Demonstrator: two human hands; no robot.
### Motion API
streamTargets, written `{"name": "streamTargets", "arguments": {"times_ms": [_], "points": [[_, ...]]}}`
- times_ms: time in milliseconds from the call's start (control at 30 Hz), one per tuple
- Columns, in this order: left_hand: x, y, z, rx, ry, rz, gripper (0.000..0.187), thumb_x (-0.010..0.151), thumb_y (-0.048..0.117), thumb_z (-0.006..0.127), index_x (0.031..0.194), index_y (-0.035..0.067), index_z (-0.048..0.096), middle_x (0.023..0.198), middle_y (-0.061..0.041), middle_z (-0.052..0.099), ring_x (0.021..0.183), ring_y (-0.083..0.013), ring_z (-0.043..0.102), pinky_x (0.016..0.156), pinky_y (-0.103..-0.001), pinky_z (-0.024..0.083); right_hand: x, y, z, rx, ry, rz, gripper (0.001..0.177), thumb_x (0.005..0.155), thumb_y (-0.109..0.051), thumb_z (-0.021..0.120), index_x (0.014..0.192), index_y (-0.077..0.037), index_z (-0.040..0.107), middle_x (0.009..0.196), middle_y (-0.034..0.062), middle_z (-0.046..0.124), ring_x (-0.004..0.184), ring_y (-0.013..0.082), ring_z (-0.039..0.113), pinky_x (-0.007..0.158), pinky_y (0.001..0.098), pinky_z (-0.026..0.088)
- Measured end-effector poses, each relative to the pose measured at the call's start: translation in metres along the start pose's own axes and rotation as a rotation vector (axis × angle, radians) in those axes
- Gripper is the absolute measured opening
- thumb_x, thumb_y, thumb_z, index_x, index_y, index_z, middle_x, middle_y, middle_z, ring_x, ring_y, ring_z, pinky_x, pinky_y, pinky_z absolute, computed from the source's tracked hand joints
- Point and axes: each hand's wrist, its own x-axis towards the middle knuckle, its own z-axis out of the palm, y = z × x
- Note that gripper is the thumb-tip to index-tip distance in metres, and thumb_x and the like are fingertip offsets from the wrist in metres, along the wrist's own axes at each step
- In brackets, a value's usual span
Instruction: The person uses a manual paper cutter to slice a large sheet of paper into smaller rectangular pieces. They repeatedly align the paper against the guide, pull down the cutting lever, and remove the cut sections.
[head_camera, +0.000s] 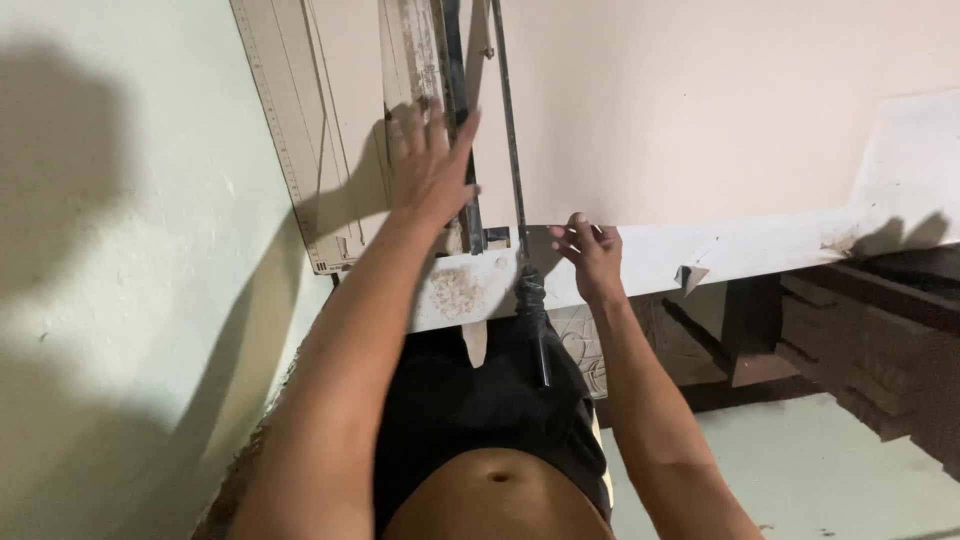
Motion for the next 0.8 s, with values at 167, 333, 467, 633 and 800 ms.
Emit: {"name": "streamTargets", "arguments": {"times_ms": [167,333,467,633,800], "points": [[0.029,0.027,0.020,0.112,-0.114,-0.115,0.123,0.080,0.026,0.082,0.164,0.019,-0.007,0.164,-0.030,-0.012,0.152,-0.0481,-0.008,0.117,-0.074,0.005,0.006,-0.009,-0.005,-0.204,-0.015,0.121,0.035,0.101,-0.038,0.061,0.096,-0.005,0.067,0.082,0.0121,0.073,0.080,0.0219,0.075,0.069,0.0356,0.066],[0.033,0.036,0.026,0.238,-0.129,-0.198,0.116,0.084,0.010,0.081,0.165,0.016,-0.002,0.163,-0.028,-0.011,0.151,-0.0485,-0.003,0.112,-0.081,0.021,-0.076,-0.099,0.052,-0.984,-0.136,-0.004,0.068,0.104,-0.055,0.030,0.110,-0.001,0.070,0.076,0.0121,0.077,0.054,0.0196,0.071,0.049,0.0285,0.059],[0.028,0.037,0.022,0.211,-0.141,-0.188,0.109,0.087,0.010,0.076,0.165,0.018,0.001,0.163,-0.028,-0.012,0.151,-0.0485,-0.005,0.111,-0.080,0.021,-0.144,-0.062,0.080,-1.388,-0.132,0.064,0.088,0.091,-0.051,0.056,0.164,-0.021,0.016,0.081,0.0143,0.074,0.058,0.0368,0.071,0.066,0.0511,0.055],[0.023,0.039,0.006,0.160,-0.171,-0.180,0.112,0.083,-0.003,0.073,0.165,0.012,-0.002,0.162,-0.030,-0.015,0.150,-0.0506,-0.007,0.112,-0.081,0.017,-0.075,0.071,0.041,-1.501,-0.282,-0.025,0.094,0.101,-0.022,0.060,0.162,-0.007,-0.010,0.082,0.0163,0.072,0.059,0.0363,0.068,0.057,0.0487,0.058],[0.025,0.028,0.029,0.219,-0.041,-0.088,0.128,0.072,0.015,0.085,0.166,0.029,-0.002,0.164,-0.019,-0.024,0.151,-0.0470,-0.017,0.115,-0.077,-0.006,-0.152,-0.075,0.069,-1.140,-0.254,0.061,0.090,0.093,-0.041,0.061,0.162,-0.017,0.009,0.064,0.0128,0.068,0.061,0.0382,0.071,0.063,0.0457,0.056]]}}
